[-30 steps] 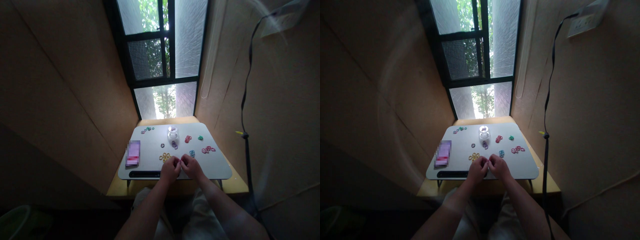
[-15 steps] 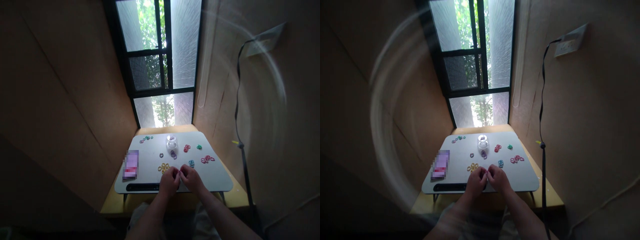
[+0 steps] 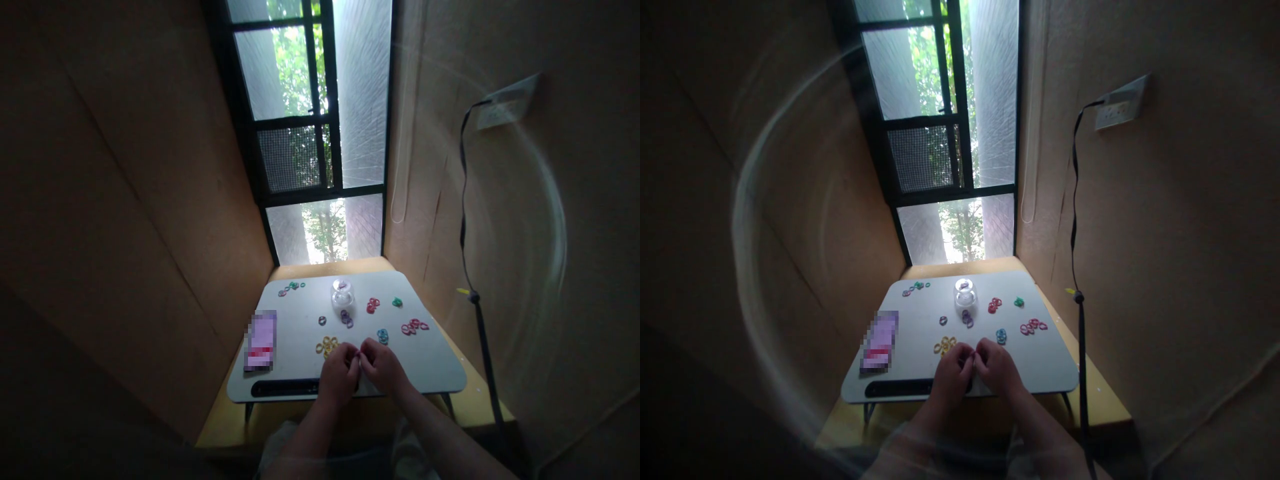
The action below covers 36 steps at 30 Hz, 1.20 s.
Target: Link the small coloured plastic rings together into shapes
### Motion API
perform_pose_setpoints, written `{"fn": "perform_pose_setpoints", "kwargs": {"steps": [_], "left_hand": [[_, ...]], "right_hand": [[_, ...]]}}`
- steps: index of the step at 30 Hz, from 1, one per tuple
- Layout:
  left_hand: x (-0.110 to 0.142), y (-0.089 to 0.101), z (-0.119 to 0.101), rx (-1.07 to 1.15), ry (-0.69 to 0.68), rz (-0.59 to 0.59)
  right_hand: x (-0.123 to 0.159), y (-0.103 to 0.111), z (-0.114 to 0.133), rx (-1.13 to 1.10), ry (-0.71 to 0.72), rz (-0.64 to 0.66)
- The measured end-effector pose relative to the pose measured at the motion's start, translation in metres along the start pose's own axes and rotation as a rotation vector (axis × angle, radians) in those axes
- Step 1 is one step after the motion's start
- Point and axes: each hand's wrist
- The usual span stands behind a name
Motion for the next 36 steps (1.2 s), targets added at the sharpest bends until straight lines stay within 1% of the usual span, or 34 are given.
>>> {"fn": "perform_pose_setpoints", "kwargs": {"steps": [14, 36], "left_hand": [[0.0004, 0.0029, -0.0035, -0.012, -0.014, -0.009], [0.0006, 0.0008, 0.0005, 0.012, -0.01, -0.014]], "right_hand": [[-0.0005, 0.0008, 0.0007, 0.018, 0.008, -0.005], [0.0012, -0.0014, -0.0014, 0.011, -0.005, -0.005]]}}
Point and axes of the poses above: each hand's wrist, its own x-axis away from the middle knuckle, its own y-axis out of the back of the hand, z = x × y, and after that the axes turned 9 degrees about -x, right-handed
